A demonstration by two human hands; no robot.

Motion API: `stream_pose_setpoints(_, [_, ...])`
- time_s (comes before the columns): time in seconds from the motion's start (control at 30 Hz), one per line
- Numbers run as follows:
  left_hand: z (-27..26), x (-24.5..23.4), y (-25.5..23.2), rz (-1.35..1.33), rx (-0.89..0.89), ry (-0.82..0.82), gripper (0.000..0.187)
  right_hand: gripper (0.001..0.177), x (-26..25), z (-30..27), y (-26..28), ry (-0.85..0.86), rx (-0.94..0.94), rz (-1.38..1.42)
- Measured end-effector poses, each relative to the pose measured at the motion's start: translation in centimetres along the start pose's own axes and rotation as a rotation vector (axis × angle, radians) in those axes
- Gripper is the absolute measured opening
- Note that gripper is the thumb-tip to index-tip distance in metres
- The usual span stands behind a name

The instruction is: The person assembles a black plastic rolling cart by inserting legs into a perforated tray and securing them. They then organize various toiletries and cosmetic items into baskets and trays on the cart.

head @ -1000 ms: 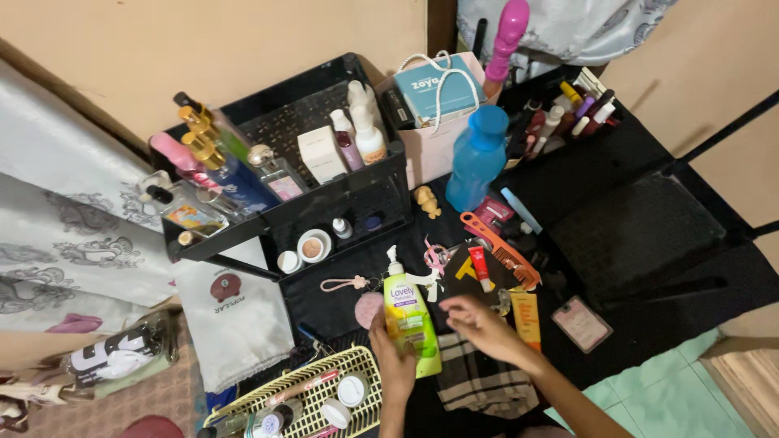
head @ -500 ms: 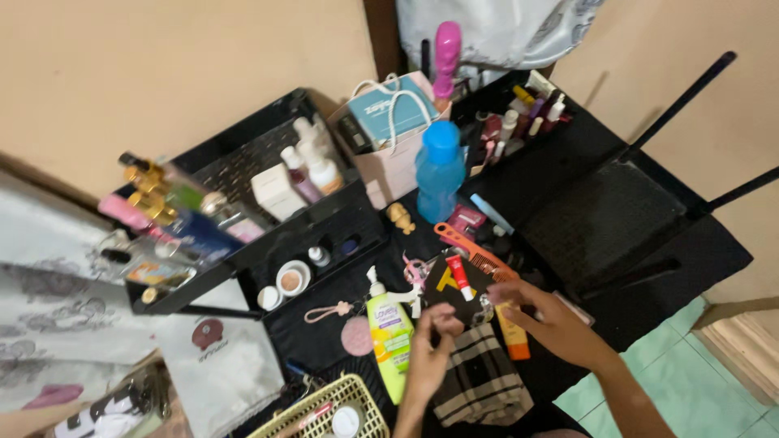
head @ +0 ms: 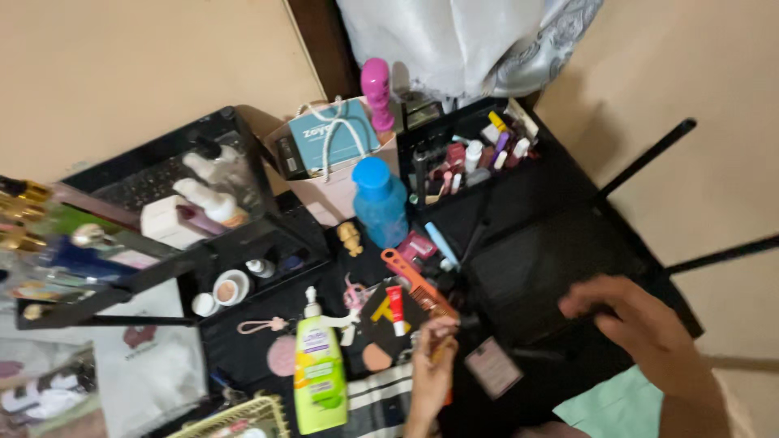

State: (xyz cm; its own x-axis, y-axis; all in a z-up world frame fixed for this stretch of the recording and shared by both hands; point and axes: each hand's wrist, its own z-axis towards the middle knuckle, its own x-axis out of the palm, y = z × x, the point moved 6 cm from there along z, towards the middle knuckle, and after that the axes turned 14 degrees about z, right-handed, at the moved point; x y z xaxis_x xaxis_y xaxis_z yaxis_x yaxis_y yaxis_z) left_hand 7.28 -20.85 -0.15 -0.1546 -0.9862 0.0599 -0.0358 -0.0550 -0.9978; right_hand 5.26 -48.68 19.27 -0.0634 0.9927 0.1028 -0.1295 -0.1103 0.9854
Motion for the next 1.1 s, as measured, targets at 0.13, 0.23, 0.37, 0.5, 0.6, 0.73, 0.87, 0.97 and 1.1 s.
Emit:
stream_pose_setpoints(0.13, [5.0,1.9,1.5,0.147,-0.017,-0.177,0.049,0.034,-4.6,4.4,-2.9,-0.153,0.037,-0.359])
stream_pose_setpoints(0.23, [8.9,3.5,1.1,0.257,0.090,-0.242,0.063,0.032,-7.2,6.0,-5.5,-0.189,0.113,-0.457])
stream_pose_setpoints(0.37, [12.0,6.0,0.7,0.426,0.112,-0.268,0.074,0.032,-9.4,5.7,-9.1,-0.086,0.046,-0.652])
stream_pose_setpoints(0.5, [11.4,6.9,1.4,0.401,0.056,-0.315,0.076,0.041,-12.6,0.6,-9.1,-0.450,-0.315,-0.750])
stream_pose_setpoints(0.6, [7.6,6.8,2.1,0.194,0.055,-0.281,0.062,0.072,-16.1,-3.6,-7.3,-0.796,-0.471,-0.928])
stream_pose_setpoints(0.73, [-0.4,9.3,1.6,-0.043,0.155,-0.184,0.036,0.071,-20.9,-2.8,-7.4,-0.776,-0.422,-0.699])
stream_pose_setpoints(0.87, [-3.4,13.8,-0.3,0.129,0.428,-0.037,0.044,0.017,-26.0,-0.6,-11.2,-0.743,-0.269,-0.003])
stream_pose_setpoints(0.97, [-2.5,16.0,0.1,0.152,0.279,-0.088,0.036,0.031,-28.1,-0.6,-13.6,-0.731,-0.323,0.329])
stream_pose_setpoints(1.1, [-1.1,15.9,-1.7,0.113,0.263,-0.114,0.031,0.022,-29.8,-2.9,-14.4,-0.850,-0.367,0.374])
